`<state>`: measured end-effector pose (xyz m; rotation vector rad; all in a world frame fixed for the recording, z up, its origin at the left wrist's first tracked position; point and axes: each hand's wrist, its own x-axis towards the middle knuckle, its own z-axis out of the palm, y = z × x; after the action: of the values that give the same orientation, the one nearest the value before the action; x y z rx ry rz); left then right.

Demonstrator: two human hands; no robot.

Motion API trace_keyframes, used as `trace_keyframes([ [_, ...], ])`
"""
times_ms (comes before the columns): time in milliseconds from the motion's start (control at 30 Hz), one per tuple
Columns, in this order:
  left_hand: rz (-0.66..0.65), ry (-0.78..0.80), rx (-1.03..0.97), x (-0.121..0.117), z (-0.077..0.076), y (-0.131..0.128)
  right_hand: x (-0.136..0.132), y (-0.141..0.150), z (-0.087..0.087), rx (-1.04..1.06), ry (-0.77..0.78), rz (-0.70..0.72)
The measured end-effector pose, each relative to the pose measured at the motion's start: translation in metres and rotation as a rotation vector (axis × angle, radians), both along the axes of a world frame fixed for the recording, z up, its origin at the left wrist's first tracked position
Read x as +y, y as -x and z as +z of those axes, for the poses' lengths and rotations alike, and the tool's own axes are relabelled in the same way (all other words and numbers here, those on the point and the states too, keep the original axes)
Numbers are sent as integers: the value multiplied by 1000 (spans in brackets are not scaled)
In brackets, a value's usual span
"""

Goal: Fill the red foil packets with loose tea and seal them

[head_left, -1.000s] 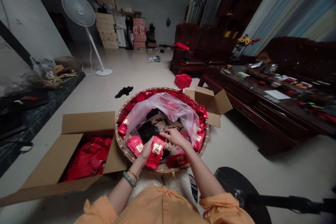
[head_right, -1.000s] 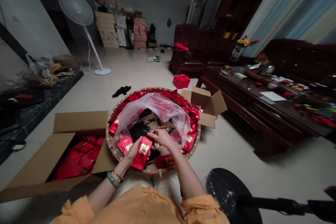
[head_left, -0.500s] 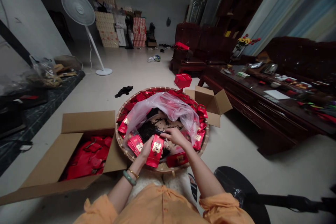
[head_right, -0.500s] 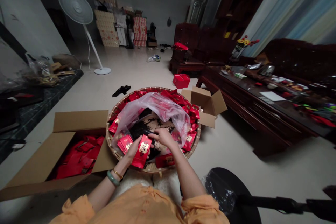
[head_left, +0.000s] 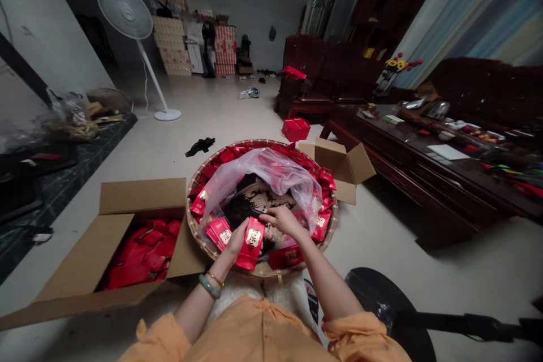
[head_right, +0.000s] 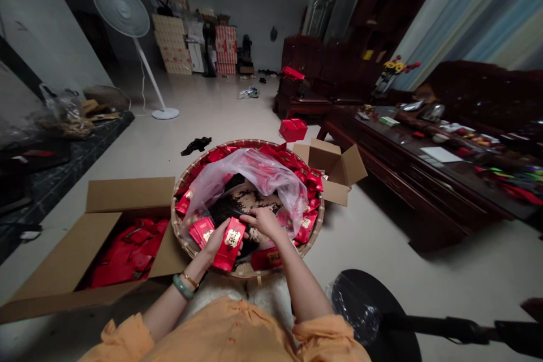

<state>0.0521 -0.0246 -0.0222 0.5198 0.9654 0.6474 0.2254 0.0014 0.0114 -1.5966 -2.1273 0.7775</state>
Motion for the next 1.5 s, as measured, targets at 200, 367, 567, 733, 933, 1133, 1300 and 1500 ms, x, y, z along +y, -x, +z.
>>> trace_keyframes([
  [200, -25, -30, 1, 0, -2, 1, 2, 0, -4, -4, -5, 0],
  [367, -36, -22, 2, -2, 2, 1, 2, -1, -5, -2, -6, 7],
  [567, -23, -4, 18, -2, 1, 0, 1, -1, -5, -12, -12, 8],
  [733, -56, -13, 4, -1, -3, 1, 1, -1, -5, -23, 6, 3],
  [933, -62, 3, -9, 0, -5, 1, 0, -1, -3, -18, 2, 14],
  [1133, -74, 10, -15, -2, 1, 0, 0, -1, -3, -20, -2, 16],
  [1300, -28, -9, 6, -2, 3, 0, -3, 0, -3, 36, 10, -1],
  [1500, -11, -49, -38, 0, 5, 4, -2, -10, -10, 221, 110, -114],
])
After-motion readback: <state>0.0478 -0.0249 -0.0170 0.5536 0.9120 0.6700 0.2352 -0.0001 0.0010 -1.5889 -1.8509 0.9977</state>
